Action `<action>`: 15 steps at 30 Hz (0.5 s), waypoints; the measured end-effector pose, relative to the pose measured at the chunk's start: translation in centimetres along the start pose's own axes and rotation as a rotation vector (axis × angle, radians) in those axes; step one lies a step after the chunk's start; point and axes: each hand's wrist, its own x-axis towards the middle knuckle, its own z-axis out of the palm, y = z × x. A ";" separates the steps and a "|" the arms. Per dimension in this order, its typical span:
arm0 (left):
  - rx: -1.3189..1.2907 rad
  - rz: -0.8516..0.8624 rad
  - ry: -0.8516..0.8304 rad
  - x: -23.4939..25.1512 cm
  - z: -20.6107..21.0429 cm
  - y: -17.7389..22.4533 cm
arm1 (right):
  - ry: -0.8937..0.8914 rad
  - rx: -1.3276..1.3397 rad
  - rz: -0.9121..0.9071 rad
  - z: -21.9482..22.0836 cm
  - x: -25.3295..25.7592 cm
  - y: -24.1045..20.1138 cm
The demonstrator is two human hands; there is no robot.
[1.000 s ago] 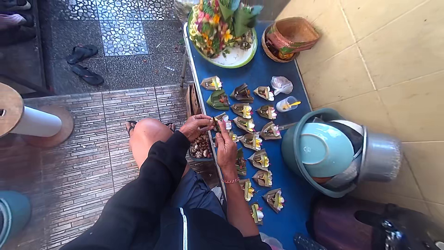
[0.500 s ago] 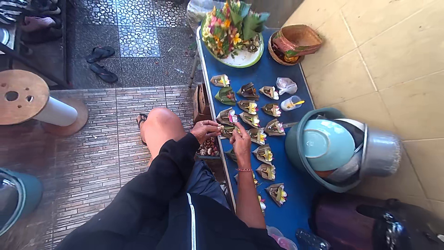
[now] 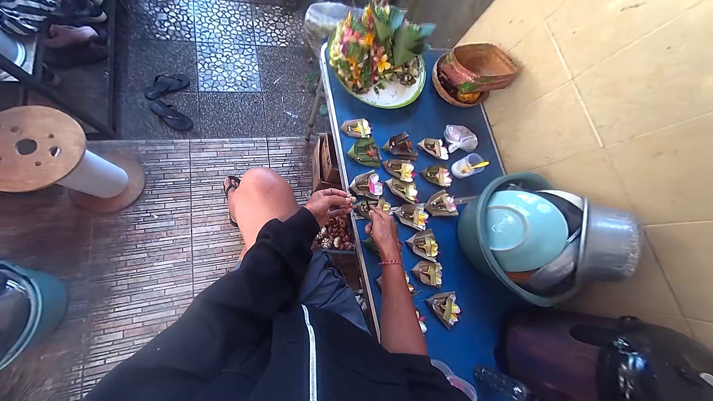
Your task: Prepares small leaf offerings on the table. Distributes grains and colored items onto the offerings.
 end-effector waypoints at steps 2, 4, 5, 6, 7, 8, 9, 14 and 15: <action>0.017 0.002 -0.005 0.1 0.0 0.0 | -0.004 0.017 -0.012 0.0 0.0 0.1; 0.022 0.007 -0.010 0.1 0.0 -0.1 | -0.003 0.035 -0.013 -0.1 0.0 0.2; 0.021 0.008 -0.010 0.2 0.0 -0.1 | -0.004 0.044 -0.015 -0.2 0.1 0.3; 0.018 0.009 -0.008 0.2 0.1 -0.1 | -0.006 0.052 -0.019 -0.2 0.2 0.4; 0.014 0.006 -0.007 0.3 0.1 -0.1 | -0.006 0.052 -0.020 -0.1 0.2 0.5; 0.011 0.003 -0.005 0.3 0.1 -0.1 | -0.004 0.045 -0.021 -0.1 0.2 0.6; 0.007 -0.002 -0.006 0.3 0.2 -0.1 | -0.003 0.037 -0.023 -0.1 0.2 0.6; -0.011 -0.020 -0.003 0.4 0.3 -0.1 | 0.007 0.268 -0.212 -0.7 -2.3 -0.9; -0.019 -0.027 -0.008 0.5 0.3 -0.1 | 0.003 0.317 -0.261 -0.6 -3.2 -1.2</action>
